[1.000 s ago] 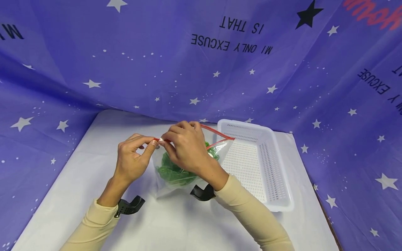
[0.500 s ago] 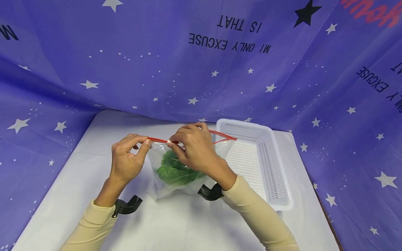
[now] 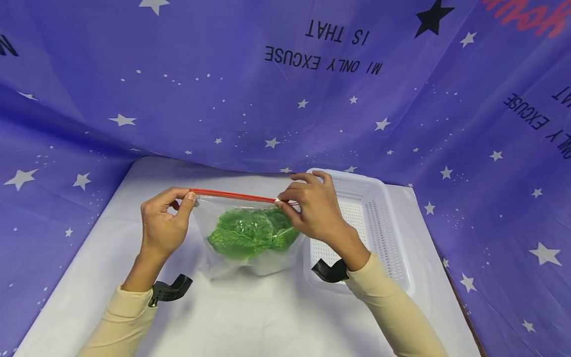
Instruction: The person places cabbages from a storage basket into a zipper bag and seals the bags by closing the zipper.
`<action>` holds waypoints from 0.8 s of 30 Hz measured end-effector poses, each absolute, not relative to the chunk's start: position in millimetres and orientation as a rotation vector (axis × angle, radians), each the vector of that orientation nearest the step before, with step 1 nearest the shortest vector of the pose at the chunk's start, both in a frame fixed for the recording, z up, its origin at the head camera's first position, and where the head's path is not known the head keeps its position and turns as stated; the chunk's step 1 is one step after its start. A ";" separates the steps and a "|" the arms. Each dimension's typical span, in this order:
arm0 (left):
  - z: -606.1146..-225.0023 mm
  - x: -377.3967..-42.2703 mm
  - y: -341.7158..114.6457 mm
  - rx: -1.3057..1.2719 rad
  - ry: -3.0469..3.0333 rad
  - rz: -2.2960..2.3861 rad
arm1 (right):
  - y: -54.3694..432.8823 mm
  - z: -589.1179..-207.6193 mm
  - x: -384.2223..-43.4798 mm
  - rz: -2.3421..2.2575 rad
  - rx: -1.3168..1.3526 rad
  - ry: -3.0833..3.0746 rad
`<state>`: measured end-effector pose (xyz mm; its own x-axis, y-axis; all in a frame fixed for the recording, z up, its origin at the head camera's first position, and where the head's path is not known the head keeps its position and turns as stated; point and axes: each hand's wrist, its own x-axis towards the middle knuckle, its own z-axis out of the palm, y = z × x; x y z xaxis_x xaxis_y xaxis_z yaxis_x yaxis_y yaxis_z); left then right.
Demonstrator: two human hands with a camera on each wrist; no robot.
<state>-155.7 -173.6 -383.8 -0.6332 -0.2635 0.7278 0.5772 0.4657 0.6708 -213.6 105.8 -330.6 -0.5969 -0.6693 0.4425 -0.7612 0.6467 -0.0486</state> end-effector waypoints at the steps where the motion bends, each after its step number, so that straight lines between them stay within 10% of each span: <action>1: -384.8 -156.2 -176.5 -0.253 -1.885 -1.273 | 112.0 -331.2 -214.4 0.327 1.118 -2.486; 15: -415.1 -168.6 -211.9 -0.125 -1.915 -1.278 | 164.3 -344.4 -220.0 0.463 0.992 -2.437; 24: -425.1 -167.5 -212.9 -0.237 -1.951 -1.564 | 160.0 -376.6 -225.8 1.400 0.908 -2.582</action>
<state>-167.5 -212.9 -425.1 -0.7920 -0.2344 0.5637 0.4991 0.2833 0.8189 -225.8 160.0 -376.6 -0.8235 -0.4649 0.3252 -0.5262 0.4113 -0.7443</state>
